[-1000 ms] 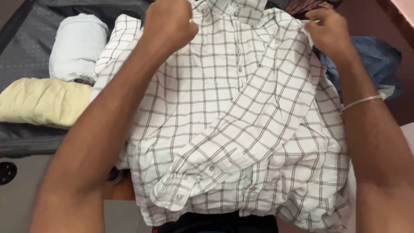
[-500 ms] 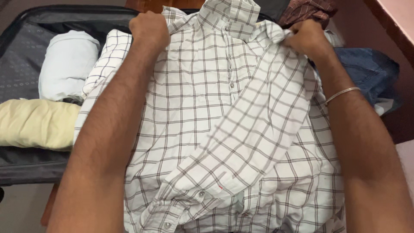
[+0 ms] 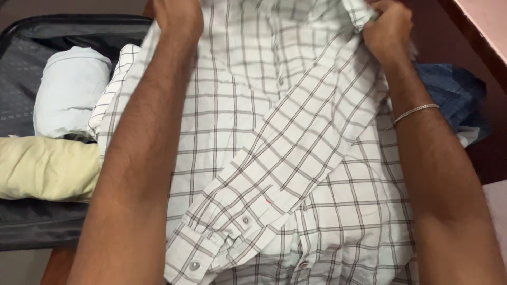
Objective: The person buttons a white checkered shirt from the bottom to the top, then folds the sleeves and adjusts the collar. The shirt is laid on a table next to a suitcase containing folded clothes.
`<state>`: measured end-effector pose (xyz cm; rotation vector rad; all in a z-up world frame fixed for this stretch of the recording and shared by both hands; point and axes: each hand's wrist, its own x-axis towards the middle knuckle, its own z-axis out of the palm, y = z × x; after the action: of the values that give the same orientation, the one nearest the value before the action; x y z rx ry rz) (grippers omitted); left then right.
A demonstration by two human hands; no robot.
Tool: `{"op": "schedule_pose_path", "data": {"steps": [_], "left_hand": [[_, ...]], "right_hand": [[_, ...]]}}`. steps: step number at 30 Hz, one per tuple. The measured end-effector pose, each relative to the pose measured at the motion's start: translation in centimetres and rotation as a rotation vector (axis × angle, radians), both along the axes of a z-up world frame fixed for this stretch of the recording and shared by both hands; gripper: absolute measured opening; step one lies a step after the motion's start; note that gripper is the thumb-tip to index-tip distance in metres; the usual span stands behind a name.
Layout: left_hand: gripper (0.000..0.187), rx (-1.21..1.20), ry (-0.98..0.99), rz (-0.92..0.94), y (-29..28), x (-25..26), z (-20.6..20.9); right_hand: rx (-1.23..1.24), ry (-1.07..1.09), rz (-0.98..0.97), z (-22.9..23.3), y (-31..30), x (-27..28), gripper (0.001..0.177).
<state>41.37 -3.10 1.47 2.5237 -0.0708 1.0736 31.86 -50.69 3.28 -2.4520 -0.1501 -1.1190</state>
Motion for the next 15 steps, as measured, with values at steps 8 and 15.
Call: {"op": "schedule_pose_path", "data": {"steps": [8, 15], "left_hand": [[0.028, 0.212, 0.026, -0.154, -2.1, -10.3, 4.0], [0.020, 0.195, 0.050, -0.170, 0.3, -17.7, 5.9]], "right_hand": [[-0.043, 0.256, 0.130, 0.9, 5.9, -3.9, 0.032], [-0.157, 0.269, 0.418, 2.7, 15.9, -11.5, 0.033]]}}
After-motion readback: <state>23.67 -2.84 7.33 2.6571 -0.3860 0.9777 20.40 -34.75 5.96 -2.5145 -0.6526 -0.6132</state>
